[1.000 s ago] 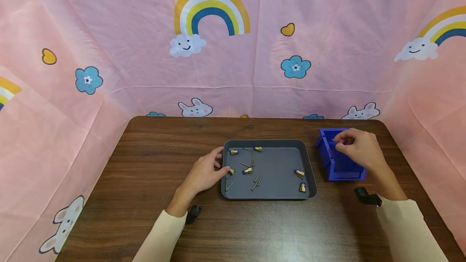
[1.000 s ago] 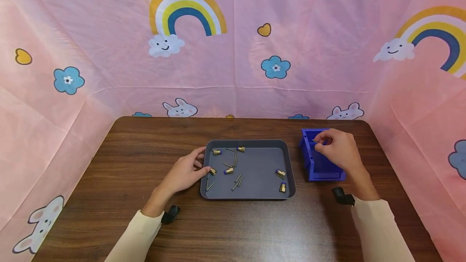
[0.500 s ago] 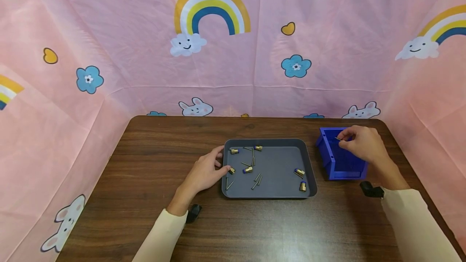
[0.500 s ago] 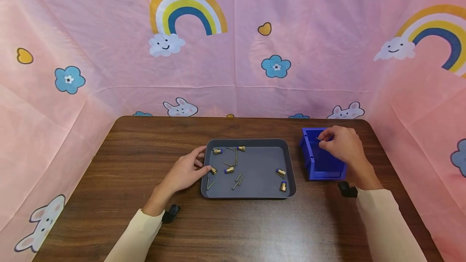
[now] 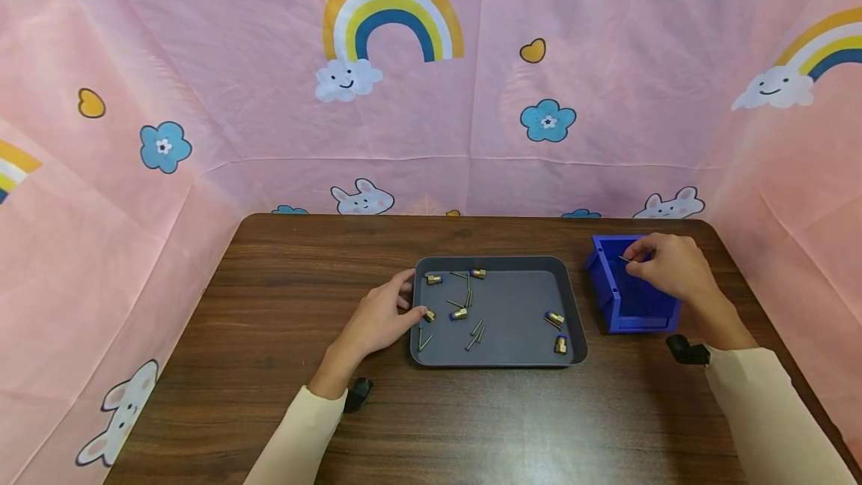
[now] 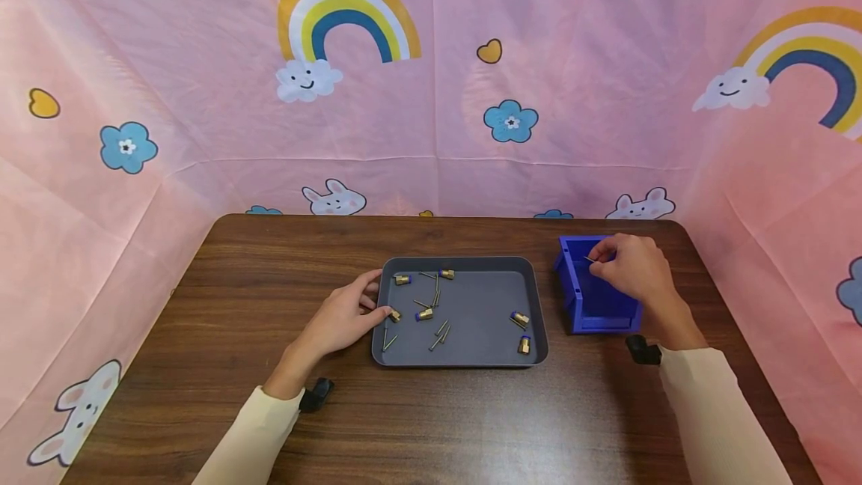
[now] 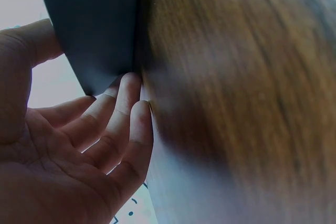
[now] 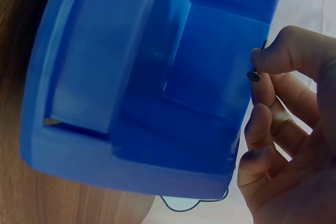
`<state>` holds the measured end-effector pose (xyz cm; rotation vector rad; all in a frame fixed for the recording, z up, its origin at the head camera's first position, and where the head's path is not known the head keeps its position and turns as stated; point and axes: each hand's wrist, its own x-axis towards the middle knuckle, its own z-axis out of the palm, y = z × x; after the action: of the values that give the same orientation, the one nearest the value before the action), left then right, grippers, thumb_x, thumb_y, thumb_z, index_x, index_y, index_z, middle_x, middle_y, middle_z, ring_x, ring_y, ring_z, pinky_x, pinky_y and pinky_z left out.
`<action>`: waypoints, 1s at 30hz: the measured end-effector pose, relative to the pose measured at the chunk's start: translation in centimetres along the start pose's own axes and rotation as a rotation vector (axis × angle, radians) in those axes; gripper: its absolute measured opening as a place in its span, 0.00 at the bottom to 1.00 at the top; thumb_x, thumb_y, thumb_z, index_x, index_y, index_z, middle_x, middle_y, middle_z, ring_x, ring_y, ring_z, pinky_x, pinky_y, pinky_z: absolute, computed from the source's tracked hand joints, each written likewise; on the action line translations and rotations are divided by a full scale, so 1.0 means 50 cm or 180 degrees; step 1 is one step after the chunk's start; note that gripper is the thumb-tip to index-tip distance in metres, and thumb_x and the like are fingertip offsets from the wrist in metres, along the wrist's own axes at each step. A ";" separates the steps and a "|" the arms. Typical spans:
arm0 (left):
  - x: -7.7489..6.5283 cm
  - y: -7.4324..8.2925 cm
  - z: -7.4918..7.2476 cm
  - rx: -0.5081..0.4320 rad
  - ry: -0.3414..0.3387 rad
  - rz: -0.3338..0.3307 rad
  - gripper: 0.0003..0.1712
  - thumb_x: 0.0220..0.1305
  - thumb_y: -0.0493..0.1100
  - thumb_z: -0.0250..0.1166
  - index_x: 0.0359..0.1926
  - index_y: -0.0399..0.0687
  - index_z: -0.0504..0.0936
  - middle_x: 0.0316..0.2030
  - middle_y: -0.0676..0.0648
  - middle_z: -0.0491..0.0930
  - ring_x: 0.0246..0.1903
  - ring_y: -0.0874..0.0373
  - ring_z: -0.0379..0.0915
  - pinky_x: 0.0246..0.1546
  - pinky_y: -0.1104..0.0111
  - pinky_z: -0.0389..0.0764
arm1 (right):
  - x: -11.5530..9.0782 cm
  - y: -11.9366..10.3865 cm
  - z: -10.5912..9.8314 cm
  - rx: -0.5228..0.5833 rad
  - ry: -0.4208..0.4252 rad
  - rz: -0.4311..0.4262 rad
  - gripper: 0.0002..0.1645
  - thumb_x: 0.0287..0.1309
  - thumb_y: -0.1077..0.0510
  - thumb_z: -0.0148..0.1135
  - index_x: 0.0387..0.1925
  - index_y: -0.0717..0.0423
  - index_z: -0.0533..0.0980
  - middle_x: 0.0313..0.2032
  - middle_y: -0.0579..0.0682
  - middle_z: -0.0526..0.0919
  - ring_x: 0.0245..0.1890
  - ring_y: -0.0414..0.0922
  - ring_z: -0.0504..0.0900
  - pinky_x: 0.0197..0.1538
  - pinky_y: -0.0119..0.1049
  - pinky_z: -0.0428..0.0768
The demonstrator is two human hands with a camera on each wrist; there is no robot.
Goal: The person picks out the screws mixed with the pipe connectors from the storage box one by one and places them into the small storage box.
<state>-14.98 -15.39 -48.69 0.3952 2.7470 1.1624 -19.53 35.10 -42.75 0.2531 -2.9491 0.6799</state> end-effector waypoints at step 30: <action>-0.003 0.002 0.002 -0.0012 0.0017 -0.0001 0.43 0.74 0.45 0.74 0.82 0.39 0.67 0.62 0.40 0.85 0.50 0.50 0.86 0.50 0.51 0.87 | -0.019 -0.030 -0.009 0.0134 0.0132 -0.0173 0.08 0.57 0.62 0.78 0.39 0.57 0.89 0.31 0.45 0.90 0.33 0.45 0.86 0.38 0.44 0.78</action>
<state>-14.79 -15.30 -48.68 0.3919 2.7490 1.1703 -18.28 34.10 -41.85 0.3177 -2.8796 0.7314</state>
